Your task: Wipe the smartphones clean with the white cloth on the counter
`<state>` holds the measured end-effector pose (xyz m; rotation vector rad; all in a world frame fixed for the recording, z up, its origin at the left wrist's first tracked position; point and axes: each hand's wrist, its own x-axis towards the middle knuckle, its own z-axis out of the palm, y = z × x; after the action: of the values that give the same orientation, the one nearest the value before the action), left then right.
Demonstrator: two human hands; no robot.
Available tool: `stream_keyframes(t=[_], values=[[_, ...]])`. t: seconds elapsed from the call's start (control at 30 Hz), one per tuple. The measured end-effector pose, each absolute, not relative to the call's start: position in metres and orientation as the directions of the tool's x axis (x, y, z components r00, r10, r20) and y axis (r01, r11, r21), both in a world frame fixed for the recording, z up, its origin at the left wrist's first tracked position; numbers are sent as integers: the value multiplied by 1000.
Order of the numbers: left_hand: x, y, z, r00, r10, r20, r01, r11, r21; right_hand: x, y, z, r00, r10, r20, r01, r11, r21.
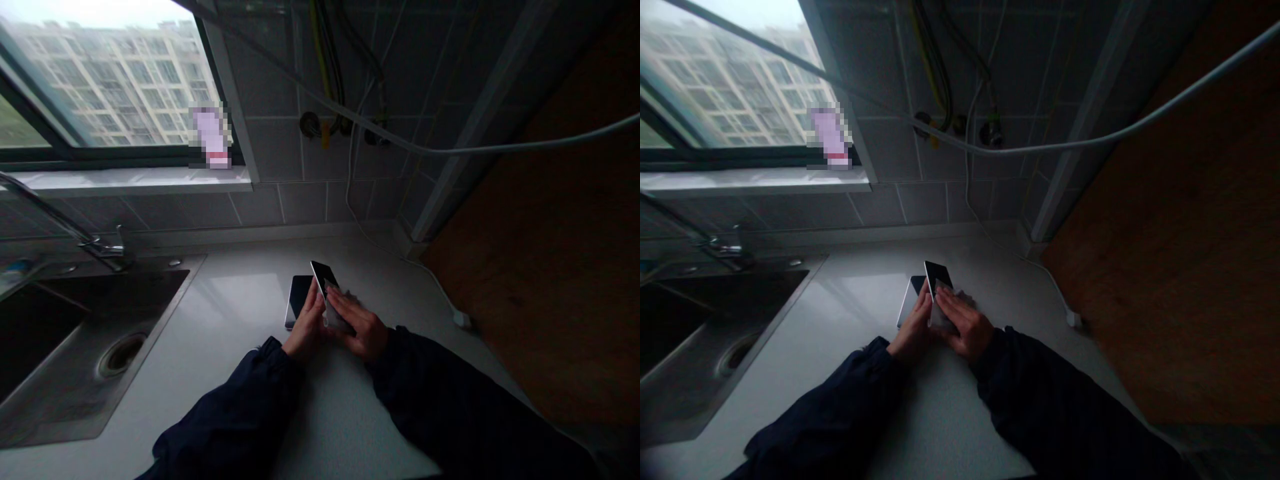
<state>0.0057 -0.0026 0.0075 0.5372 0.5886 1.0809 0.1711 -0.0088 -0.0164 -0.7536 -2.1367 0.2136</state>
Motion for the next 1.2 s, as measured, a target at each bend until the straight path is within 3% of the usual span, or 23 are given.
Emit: stream_keyframes(t=[0.17, 0.33, 0.43, 0.5, 0.6, 0.73, 0.97, 1.2], values=[[3, 1, -2, 406, 905, -128, -634, 380, 674, 174, -12, -11, -349, 632, 692, 518, 746, -419], [2, -1, -4, 419, 899, -130, -632, 391, 669, 178, -11, 4, 33, 836, 548, 496, 462, -735], [2, -1, -4, 422, 896, -137, -614, 393, 685, 183, -1, 6, 314, 907, 279, 172, 234, -957], [2, -1, -3, 417, 900, -123, -598, 374, 709, 184, 8, 4, 368, 924, 101, -89, 143, -986], [4, 0, -5, 429, 900, -76, -580, 339, 741, 183, 15, -2, 295, 955, -25, -255, 53, -965], [3, 0, -10, 441, 897, -11, -513, 262, 817, 177, 12, -1, 55, 977, -206, -409, -166, -897], [-1, 1, -9, 426, 902, 67, -442, 143, 886, 176, 6, 6, -239, 890, -389, -460, -457, -761], [-3, 5, -10, 398, 914, 80, -497, 141, 856, 173, 8, 6, -287, 854, -433, -511, -519, -685]])
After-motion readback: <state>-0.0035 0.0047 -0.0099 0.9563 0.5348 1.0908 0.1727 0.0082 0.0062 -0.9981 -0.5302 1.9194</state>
